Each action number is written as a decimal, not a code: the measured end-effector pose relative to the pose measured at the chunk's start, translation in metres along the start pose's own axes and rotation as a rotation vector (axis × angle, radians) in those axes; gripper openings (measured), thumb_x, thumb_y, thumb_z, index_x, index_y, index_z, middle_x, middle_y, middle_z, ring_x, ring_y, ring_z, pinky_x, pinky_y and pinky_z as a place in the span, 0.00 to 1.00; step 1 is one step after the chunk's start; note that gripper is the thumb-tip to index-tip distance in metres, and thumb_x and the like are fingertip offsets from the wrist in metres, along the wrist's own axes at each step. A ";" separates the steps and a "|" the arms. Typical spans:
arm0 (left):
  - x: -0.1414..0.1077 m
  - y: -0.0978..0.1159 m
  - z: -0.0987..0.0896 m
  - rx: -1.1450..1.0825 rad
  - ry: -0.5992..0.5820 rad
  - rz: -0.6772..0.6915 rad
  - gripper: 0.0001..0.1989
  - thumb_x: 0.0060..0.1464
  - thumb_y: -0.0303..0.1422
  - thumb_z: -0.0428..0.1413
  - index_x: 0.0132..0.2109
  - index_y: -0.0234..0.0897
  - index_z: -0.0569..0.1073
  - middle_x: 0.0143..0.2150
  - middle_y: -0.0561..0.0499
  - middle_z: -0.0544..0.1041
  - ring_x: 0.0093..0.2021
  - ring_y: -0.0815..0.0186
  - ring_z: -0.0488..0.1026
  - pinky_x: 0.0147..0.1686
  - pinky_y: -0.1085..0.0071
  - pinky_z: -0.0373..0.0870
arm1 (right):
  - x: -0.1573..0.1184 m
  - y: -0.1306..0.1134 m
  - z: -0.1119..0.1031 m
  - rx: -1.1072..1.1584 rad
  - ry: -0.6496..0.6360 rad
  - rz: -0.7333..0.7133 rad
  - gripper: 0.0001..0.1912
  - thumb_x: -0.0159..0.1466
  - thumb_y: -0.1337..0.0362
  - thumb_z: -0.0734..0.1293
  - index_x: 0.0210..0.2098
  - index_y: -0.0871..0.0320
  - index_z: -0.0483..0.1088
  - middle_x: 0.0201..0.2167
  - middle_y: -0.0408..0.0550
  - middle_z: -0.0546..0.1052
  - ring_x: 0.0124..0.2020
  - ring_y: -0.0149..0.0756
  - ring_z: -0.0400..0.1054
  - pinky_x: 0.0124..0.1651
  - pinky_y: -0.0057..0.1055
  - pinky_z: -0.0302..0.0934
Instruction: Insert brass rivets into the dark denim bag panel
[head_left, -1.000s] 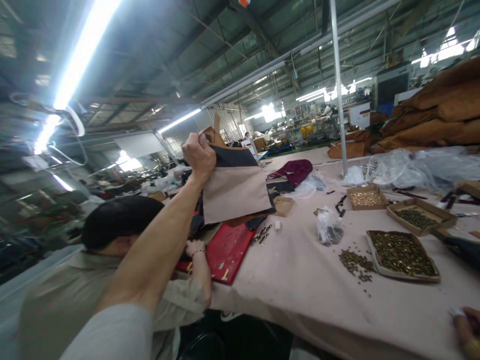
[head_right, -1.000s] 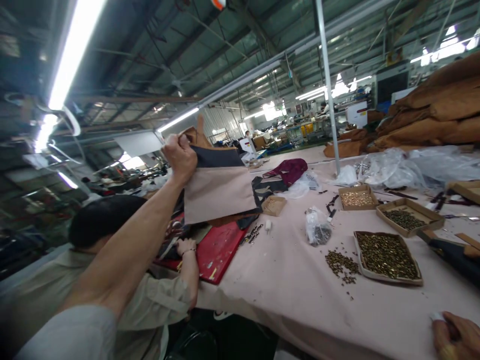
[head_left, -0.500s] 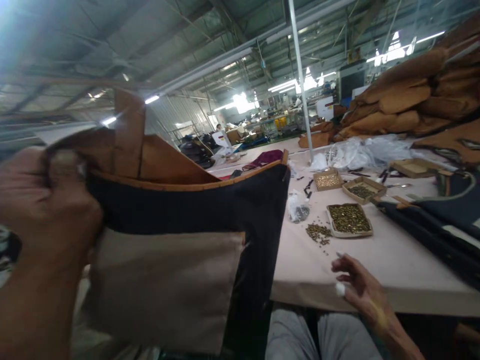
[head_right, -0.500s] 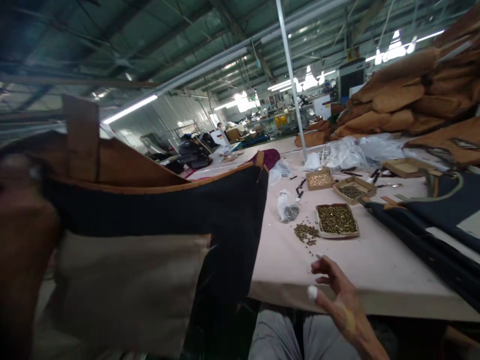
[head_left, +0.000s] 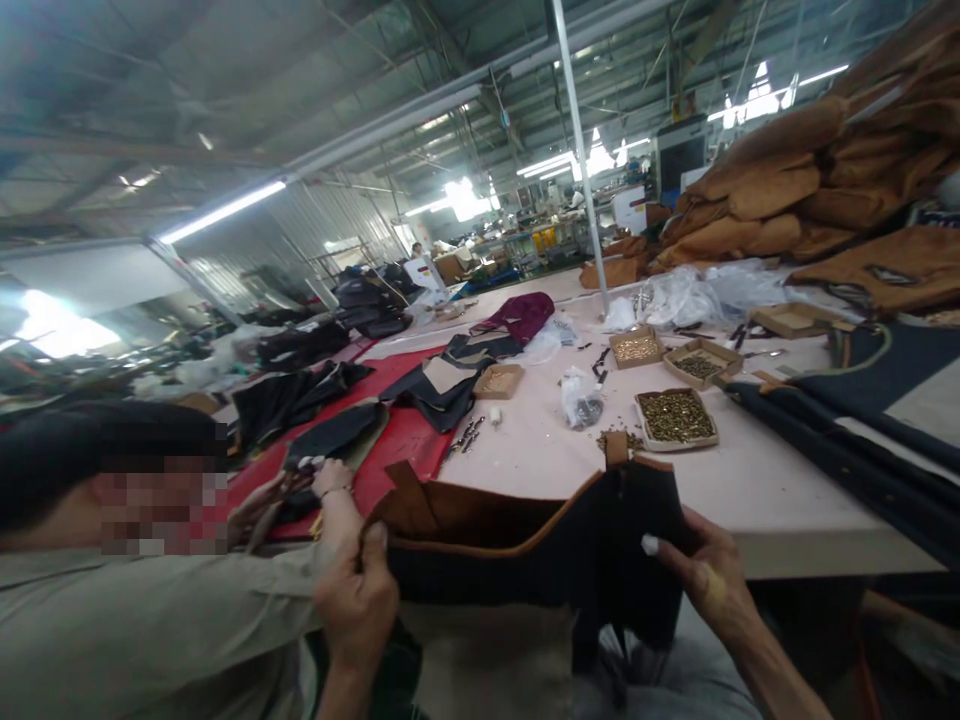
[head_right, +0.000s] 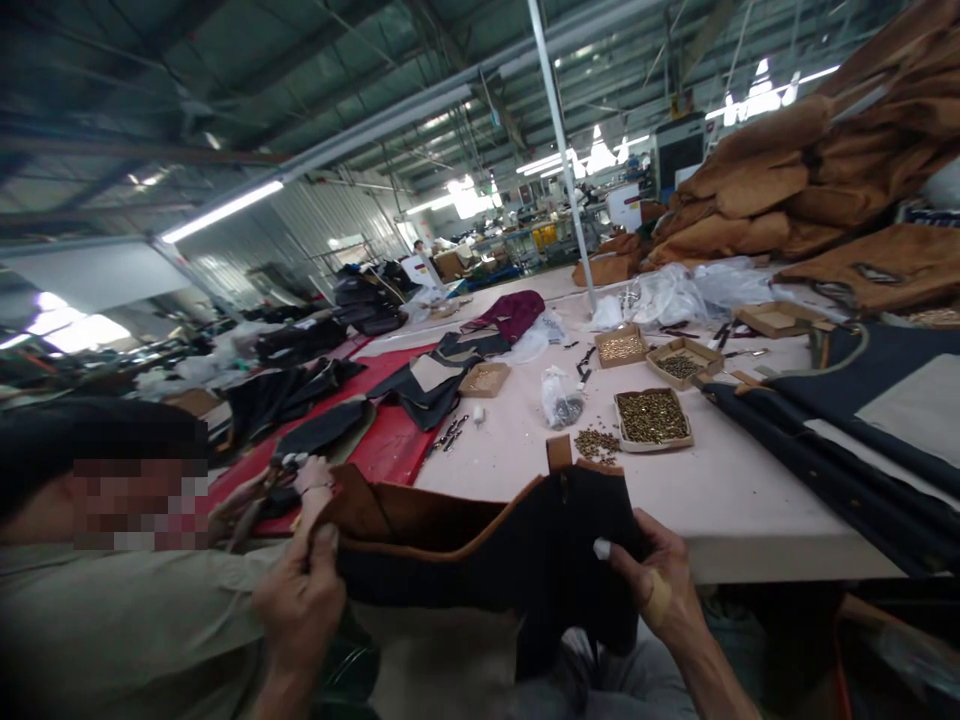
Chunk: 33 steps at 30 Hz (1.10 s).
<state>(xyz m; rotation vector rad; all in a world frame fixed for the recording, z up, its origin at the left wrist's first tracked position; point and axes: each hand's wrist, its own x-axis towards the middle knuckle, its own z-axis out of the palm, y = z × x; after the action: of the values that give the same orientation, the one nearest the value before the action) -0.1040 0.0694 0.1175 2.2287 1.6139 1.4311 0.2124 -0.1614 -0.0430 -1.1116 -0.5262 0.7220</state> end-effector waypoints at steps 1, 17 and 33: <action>-0.018 -0.015 0.006 -0.020 -0.059 -0.086 0.22 0.62 0.52 0.54 0.44 0.41 0.83 0.37 0.47 0.84 0.42 0.48 0.80 0.46 0.57 0.76 | -0.002 -0.003 -0.007 -0.049 -0.006 -0.012 0.24 0.58 0.49 0.79 0.47 0.58 0.81 0.43 0.53 0.84 0.43 0.52 0.78 0.44 0.40 0.73; -0.134 0.076 0.026 -0.563 -0.465 -0.084 0.21 0.69 0.43 0.52 0.64 0.45 0.72 0.68 0.43 0.71 0.69 0.51 0.68 0.68 0.54 0.67 | -0.010 -0.066 -0.016 -0.447 -0.193 -0.039 0.17 0.63 0.54 0.75 0.47 0.56 0.83 0.42 0.49 0.84 0.41 0.47 0.78 0.40 0.32 0.72; -0.110 0.139 0.001 -0.694 -0.702 -0.452 0.13 0.46 0.47 0.71 0.34 0.46 0.84 0.33 0.46 0.82 0.39 0.47 0.81 0.42 0.55 0.82 | -0.042 -0.139 -0.015 -0.864 -0.079 -0.261 0.20 0.63 0.50 0.74 0.53 0.46 0.82 0.48 0.54 0.83 0.43 0.55 0.80 0.36 0.39 0.78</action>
<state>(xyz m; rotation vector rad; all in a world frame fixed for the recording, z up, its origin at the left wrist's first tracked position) -0.0050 -0.0781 0.1168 1.5557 1.0536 0.7707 0.2304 -0.2380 0.0795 -1.7681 -1.0849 0.2929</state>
